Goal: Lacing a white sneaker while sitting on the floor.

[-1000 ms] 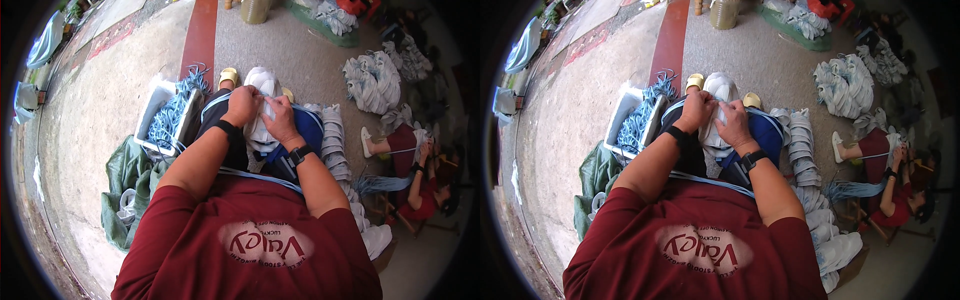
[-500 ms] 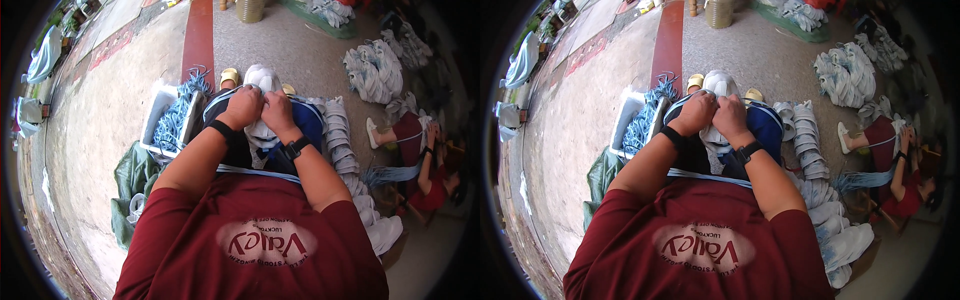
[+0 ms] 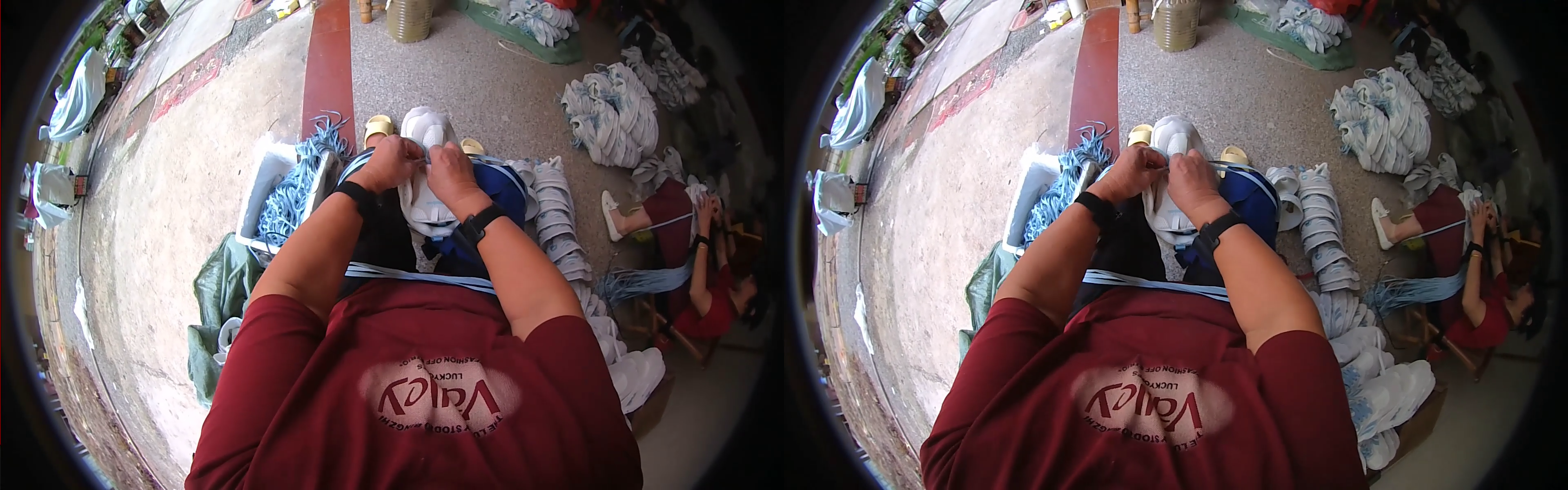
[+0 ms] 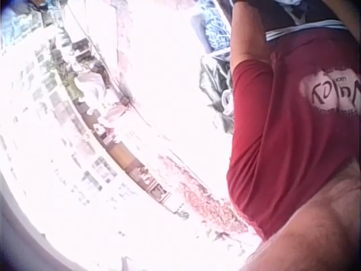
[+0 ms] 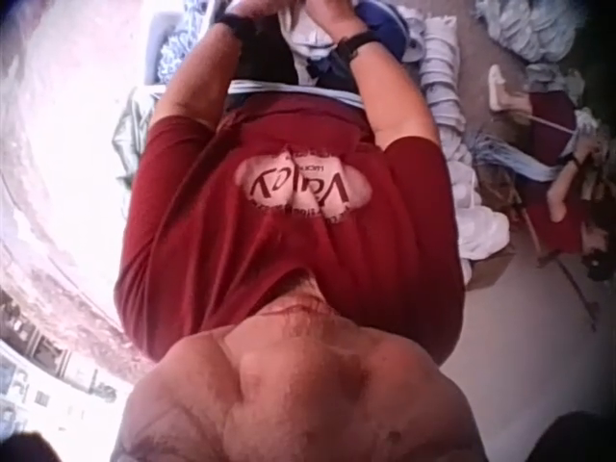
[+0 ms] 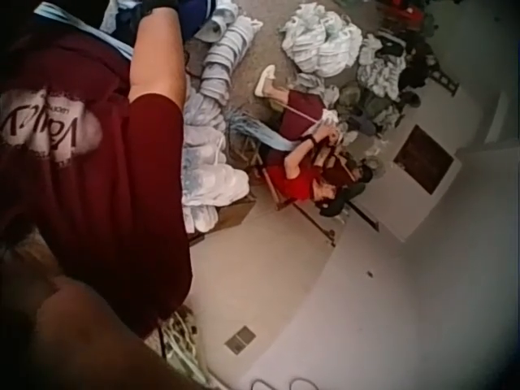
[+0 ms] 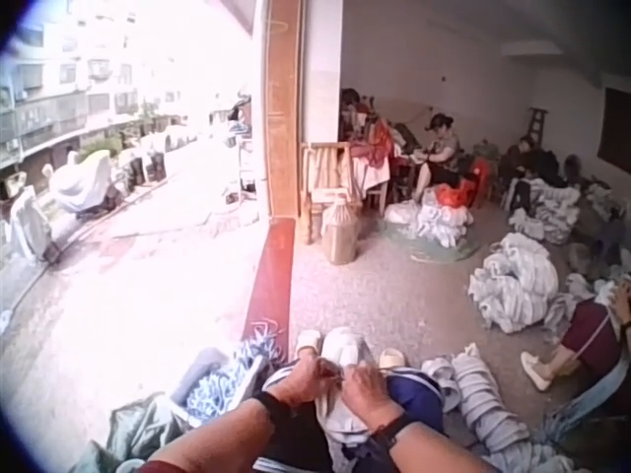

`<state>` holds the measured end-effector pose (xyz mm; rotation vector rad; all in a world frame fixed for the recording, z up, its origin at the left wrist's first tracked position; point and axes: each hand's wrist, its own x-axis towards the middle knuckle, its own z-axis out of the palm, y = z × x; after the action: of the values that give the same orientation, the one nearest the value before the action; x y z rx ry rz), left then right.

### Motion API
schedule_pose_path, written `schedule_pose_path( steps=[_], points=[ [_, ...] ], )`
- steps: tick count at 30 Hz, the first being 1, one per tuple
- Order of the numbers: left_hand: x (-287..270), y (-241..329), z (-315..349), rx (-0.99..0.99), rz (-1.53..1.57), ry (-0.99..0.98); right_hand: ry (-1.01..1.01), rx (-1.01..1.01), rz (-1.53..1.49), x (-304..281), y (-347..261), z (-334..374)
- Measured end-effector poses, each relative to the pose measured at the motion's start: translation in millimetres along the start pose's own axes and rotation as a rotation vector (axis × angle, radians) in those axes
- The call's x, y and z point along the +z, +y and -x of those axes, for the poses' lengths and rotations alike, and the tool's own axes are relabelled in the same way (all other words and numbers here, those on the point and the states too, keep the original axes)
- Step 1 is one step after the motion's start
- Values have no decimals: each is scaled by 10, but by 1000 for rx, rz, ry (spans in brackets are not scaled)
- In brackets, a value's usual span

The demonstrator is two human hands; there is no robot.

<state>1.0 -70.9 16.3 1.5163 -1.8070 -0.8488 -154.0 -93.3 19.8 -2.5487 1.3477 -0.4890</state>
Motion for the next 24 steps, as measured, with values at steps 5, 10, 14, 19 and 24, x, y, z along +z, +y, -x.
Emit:
schedule_pose_path(
  steps=[5, 10, 14, 19, 24],
  points=[
    [-27, -12, 31, -4, 104, -30, 24, -92, 66, -77, -61, 50],
    [-31, 2, -21, -78, 48, -25, 64, -158, 127, -65, -69, 56],
    [-17, -50, -32, -131, 69, -26, 111, -101, 49, -57, -40, 96],
    [-32, -67, -34, -130, 51, -35, 178, 14, -152, -75, -9, 93],
    [-53, -133, -74, -146, 157, -76, 177, -219, 19, -86, -33, 155]
  ],
)
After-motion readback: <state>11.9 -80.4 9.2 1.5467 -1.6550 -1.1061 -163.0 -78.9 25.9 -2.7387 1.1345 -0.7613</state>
